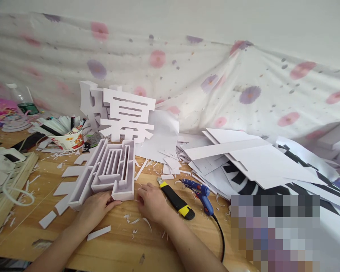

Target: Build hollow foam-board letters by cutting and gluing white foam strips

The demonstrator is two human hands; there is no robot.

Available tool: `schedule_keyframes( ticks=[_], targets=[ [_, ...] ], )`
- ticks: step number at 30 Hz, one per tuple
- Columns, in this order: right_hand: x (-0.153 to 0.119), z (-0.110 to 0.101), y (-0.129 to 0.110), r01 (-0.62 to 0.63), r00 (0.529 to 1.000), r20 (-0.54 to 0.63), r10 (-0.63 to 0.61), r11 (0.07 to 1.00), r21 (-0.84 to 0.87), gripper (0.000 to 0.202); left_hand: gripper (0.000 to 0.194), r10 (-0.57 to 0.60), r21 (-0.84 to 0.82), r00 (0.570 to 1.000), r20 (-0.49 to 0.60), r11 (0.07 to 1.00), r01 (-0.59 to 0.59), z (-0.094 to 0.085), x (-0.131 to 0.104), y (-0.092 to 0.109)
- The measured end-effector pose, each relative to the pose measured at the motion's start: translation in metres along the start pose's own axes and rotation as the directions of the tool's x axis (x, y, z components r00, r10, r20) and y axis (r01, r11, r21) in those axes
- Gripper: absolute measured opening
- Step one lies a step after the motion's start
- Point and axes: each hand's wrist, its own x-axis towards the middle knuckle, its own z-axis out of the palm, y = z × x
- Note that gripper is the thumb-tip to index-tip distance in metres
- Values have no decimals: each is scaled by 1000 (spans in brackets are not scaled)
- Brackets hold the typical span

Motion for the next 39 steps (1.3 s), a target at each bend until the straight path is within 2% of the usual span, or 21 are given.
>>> schedule_keyframes(
  ticks=[3,5,8,10,16,19,22,25,28,32,34,36,39],
  targets=[
    [-4,-14,0,-53,995,-85,61,994,98,16,25,-6,-22,1000,8,1000,6,-2,-1,0],
    [-6,-17,-1,-38,985,-160,64,986,164,21,24,-12,-35,1000,16,999,12,-3,-1,1],
    [-5,-12,-3,106,963,-261,-61,981,162,30,23,-26,-42,999,32,999,28,-5,-1,3],
    [-3,-4,-3,180,934,-332,-132,977,116,27,24,-29,-44,999,43,999,31,-6,-1,4],
    [-2,9,-6,235,853,-489,-184,971,44,15,24,-47,-44,998,51,998,50,-6,-2,5],
    [-5,6,-11,248,850,-478,-223,969,-10,13,22,-48,-61,997,55,997,51,-6,-2,4],
    [-9,0,-14,231,874,-441,-203,973,10,14,23,-47,-85,998,41,995,50,-6,-2,4],
    [-11,-4,-10,153,905,-412,-107,985,80,18,25,-45,-90,999,15,995,46,-5,-3,4],
    [-10,-5,-1,31,928,-372,0,996,78,25,26,-38,-84,999,-23,996,36,-3,-5,4],
    [-8,-7,10,-129,965,-225,137,990,50,37,25,-29,-87,998,-51,996,24,-1,-5,4],
    [-7,-10,12,-228,958,-164,237,971,73,44,24,-32,-85,999,-37,996,29,-1,-5,4],
    [-7,-14,13,-286,942,-144,302,950,125,39,24,-42,-85,999,-16,996,40,-2,-6,4],
    [-7,-21,13,-268,941,-151,301,941,209,18,24,-52,-98,999,-15,994,50,-4,-6,4]
  ],
)
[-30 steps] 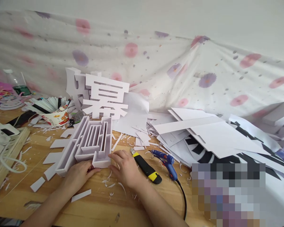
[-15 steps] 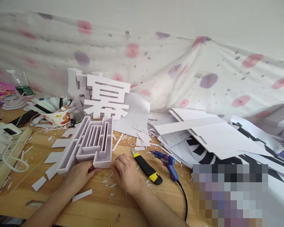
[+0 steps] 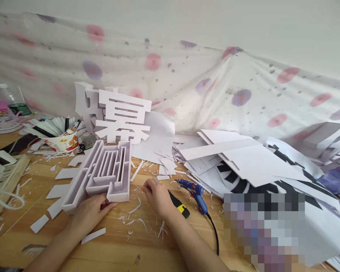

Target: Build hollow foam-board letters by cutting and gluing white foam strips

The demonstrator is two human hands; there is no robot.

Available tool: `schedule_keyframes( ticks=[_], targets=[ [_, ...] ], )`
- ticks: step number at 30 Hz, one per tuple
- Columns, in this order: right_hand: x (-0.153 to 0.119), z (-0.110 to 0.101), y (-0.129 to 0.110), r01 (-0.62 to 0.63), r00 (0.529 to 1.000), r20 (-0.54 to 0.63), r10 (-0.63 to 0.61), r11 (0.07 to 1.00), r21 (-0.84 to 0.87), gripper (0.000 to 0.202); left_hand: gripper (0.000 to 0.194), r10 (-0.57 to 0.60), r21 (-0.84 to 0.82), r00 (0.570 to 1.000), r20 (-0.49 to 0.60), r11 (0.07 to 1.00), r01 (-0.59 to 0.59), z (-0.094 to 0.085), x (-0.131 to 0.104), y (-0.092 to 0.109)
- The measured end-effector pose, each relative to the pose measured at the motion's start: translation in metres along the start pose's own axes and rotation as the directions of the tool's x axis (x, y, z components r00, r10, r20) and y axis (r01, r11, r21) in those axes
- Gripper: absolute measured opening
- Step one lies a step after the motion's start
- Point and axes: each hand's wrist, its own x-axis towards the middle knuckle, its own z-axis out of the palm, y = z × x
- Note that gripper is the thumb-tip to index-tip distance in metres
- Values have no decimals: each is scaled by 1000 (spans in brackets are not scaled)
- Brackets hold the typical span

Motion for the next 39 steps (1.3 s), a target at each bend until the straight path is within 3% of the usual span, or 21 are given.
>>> schedule_keyframes(
  ticks=[5,13,15,20,28,34,39],
  targets=[
    [-4,-5,-1,-19,996,83,18,1000,11,17,24,0,-3,1000,-1,1000,0,-1,0,0],
    [-7,-6,-1,-68,997,35,73,989,-134,34,26,-12,-4,1000,9,1000,12,-2,0,1],
    [-6,-5,1,-70,997,26,73,992,-101,34,27,-25,10,999,33,1000,25,-3,1,3],
    [-4,-3,7,-2,1000,28,1,1000,11,15,27,-34,26,998,53,999,33,-3,2,3],
    [-6,1,9,-45,998,32,45,999,7,17,26,-22,4,999,39,1000,21,-4,0,3],
    [-5,5,10,-78,996,31,80,996,-43,35,24,-35,-20,999,23,999,35,-5,-1,4],
    [-4,6,10,-36,999,44,32,994,105,15,33,-1,-170,1000,13,985,3,-9,-4,3]
  ],
)
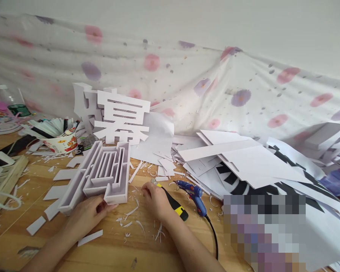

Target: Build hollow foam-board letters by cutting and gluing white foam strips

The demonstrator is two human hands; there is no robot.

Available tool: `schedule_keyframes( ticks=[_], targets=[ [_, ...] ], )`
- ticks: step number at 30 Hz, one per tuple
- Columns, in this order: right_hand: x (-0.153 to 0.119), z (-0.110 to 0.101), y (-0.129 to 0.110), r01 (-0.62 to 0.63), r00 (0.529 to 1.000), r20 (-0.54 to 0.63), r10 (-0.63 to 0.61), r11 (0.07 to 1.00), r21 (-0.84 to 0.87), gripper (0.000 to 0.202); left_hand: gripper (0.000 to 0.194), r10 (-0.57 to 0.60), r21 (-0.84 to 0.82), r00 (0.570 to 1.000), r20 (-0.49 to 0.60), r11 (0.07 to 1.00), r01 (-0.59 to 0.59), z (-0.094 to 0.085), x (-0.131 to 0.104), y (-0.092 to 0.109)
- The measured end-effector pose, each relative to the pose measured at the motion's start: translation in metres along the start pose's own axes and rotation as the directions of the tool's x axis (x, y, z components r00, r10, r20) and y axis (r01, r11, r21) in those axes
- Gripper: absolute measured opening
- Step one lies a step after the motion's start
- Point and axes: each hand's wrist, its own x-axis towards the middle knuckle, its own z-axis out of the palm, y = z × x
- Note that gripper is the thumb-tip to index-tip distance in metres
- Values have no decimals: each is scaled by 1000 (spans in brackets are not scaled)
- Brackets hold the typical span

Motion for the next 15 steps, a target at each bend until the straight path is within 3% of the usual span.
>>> schedule_keyframes(
  ticks=[3,8,15],
  targets=[
    [-1,1,-4,-21,1000,16,20,999,40,15,41,-7,-226,1000,-19,974,3,-3,-1,-1],
    [-2,4,-17,-9,999,42,10,1000,-15,12,51,-147,-576,988,-53,812,90,1,3,-2],
    [8,3,-28,-9,999,-35,6,998,-64,31,49,-199,-802,980,15,583,131,14,9,-4]
  ],
)
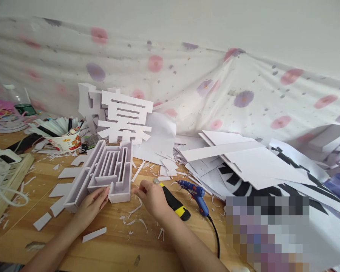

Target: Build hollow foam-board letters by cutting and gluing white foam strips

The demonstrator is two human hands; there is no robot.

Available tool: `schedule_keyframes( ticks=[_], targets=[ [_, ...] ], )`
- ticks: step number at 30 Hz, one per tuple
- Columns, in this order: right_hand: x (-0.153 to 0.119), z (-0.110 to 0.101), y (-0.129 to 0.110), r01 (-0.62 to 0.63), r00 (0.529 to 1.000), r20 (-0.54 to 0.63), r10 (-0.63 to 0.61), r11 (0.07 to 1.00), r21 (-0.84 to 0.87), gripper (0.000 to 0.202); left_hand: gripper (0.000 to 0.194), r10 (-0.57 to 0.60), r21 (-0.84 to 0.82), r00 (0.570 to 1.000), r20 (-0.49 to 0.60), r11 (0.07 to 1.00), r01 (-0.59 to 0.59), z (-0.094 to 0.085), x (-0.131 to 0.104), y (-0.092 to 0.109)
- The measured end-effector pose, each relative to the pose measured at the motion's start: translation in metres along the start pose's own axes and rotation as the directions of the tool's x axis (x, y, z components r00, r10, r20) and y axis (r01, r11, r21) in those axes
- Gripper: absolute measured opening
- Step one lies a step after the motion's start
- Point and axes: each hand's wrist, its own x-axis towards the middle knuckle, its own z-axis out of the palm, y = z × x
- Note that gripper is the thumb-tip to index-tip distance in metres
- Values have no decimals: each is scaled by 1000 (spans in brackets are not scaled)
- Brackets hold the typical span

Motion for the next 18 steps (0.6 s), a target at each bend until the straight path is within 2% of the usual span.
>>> schedule_keyframes(
  ticks=[2,4,6,7,9,11,13,15,16,18],
  targets=[
    [3,1,-5,89,996,-6,-89,996,31,22,49,-25,-36,1000,-8,999,24,1,1,1],
    [7,2,-10,222,975,-13,-221,973,60,4,50,-37,-49,999,-13,998,37,2,1,3],
    [10,4,-15,325,946,-18,-325,943,77,18,51,-49,-48,999,-3,998,49,3,1,7],
    [11,4,-17,333,943,-22,-332,939,82,20,51,-58,-43,998,4,997,58,3,1,9],
    [15,3,-19,245,969,-47,-242,966,81,8,53,-78,-34,997,9,996,78,4,0,13],
    [18,2,-18,102,992,-80,-98,993,53,20,55,-92,-45,996,1,995,92,4,-1,16],
    [19,1,-16,75,993,-91,-73,997,12,26,56,-109,-69,994,0,992,109,5,-2,18],
    [19,3,-15,209,975,-72,-209,978,-18,16,56,-132,-97,991,5,987,132,5,-2,19],
    [18,5,-16,298,952,-56,-299,954,-28,11,56,-143,-108,990,7,984,143,5,-2,20],
    [16,9,-19,442,897,-2,-443,896,-46,16,55,-154,-119,988,11,981,155,6,-2,21]
  ],
)
